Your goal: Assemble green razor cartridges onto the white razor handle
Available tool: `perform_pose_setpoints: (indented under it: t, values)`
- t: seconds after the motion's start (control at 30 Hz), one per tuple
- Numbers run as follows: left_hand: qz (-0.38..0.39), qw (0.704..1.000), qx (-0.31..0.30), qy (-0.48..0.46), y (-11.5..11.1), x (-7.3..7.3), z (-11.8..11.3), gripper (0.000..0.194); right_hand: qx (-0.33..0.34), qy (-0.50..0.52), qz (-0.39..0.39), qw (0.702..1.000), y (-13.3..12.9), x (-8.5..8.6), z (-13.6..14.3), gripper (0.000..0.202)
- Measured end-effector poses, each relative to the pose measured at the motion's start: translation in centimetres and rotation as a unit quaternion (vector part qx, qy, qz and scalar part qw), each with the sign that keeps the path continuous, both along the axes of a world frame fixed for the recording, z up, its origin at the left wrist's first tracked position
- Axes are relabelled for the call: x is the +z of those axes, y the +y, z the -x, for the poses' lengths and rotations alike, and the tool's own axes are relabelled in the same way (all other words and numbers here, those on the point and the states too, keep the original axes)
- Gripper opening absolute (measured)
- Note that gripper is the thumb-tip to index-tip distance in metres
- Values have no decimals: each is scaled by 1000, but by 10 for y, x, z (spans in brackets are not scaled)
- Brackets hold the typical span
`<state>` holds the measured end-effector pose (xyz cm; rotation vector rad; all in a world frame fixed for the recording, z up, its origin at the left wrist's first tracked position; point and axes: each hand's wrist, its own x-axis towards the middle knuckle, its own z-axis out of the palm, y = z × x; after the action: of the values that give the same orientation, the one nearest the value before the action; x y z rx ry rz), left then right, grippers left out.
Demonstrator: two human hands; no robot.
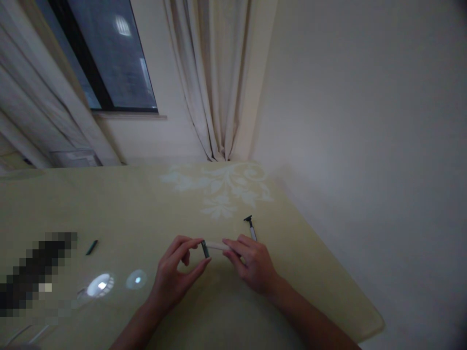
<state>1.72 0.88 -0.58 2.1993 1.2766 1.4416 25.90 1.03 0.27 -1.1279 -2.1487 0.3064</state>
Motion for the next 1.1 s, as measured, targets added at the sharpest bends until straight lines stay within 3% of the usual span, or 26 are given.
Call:
perform_pose_setpoints:
  t: [0.27, 0.4, 0.53, 0.7, 0.83, 0.97, 1.1]
  values:
    - [2, 1000, -3, -1, 0, 0, 2, 35, 7, 13, 5, 1000, -2, -2, 1, 42]
    - [2, 1000, -14, 4, 0, -1, 1, 35, 42, -4, 4, 999, -4, -3, 3, 41]
    - [5, 1000, -10, 3, -1, -1, 0, 37, 8, 12, 17, 1000, -4, 0, 2, 43]
    - [-3, 1000, -11, 12, -1, 0, 1, 35, 46, 5, 23, 999, -4, 1, 2, 41]
    - [-6, 1000, -5, 11, -1, 2, 1, 38, 16, 26, 27, 999, -3, 2, 0, 42]
    - [-10, 1000, -10, 5, 0, 3, 0, 35, 47, 15, 26, 998, -2, 2, 0, 44]
    - [-4, 1000, -3, -1, 0, 2, 1, 35, 26, 31, 33, 999, -2, 0, -1, 45]
